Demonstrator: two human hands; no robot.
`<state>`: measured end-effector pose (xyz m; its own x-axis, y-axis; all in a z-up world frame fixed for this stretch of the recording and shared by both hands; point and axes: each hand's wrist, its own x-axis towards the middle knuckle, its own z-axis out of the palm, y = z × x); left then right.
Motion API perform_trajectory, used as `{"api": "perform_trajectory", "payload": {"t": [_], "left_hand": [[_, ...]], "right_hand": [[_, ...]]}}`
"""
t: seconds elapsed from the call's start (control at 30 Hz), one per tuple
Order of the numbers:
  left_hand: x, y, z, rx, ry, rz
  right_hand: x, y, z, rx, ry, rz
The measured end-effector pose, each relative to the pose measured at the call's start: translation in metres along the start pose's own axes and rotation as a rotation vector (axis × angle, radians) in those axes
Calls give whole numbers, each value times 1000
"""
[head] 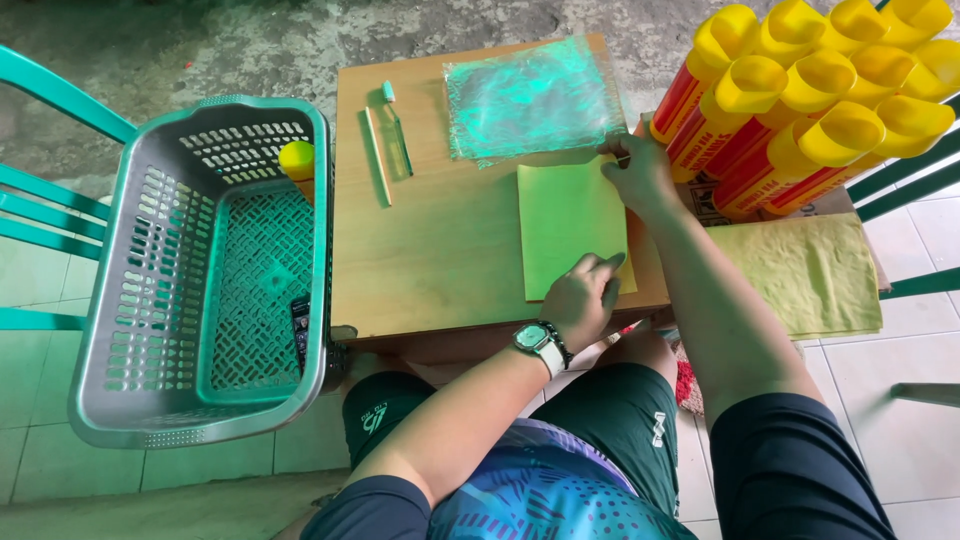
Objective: The person uses a toothbrush to scrub a green cloth placed on a wooden table. They repeatedly brush the surface of the cloth, flip it over to clean the other side, and then place a transparent sheet on top of it.
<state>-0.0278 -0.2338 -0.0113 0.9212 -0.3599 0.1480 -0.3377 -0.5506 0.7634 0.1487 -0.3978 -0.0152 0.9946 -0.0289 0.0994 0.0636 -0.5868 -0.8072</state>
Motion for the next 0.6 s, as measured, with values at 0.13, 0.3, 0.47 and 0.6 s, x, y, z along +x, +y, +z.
{"api": "perform_trajectory", "payload": {"t": [0.13,0.3,0.47,0.6], "left_hand": [[1,-3,-3,106,-57,43],[9,-42,-34,395,187,189],[32,-98,-62,562,381,43],[52,-115,-74,563,436,-11]], "right_hand": [[2,19,4,-61,7,37],[-18,6,-1,-85,24,-8],[-95,-32,21,-283,81,-219],[-161,-35,68,-386,2,-359]]}}
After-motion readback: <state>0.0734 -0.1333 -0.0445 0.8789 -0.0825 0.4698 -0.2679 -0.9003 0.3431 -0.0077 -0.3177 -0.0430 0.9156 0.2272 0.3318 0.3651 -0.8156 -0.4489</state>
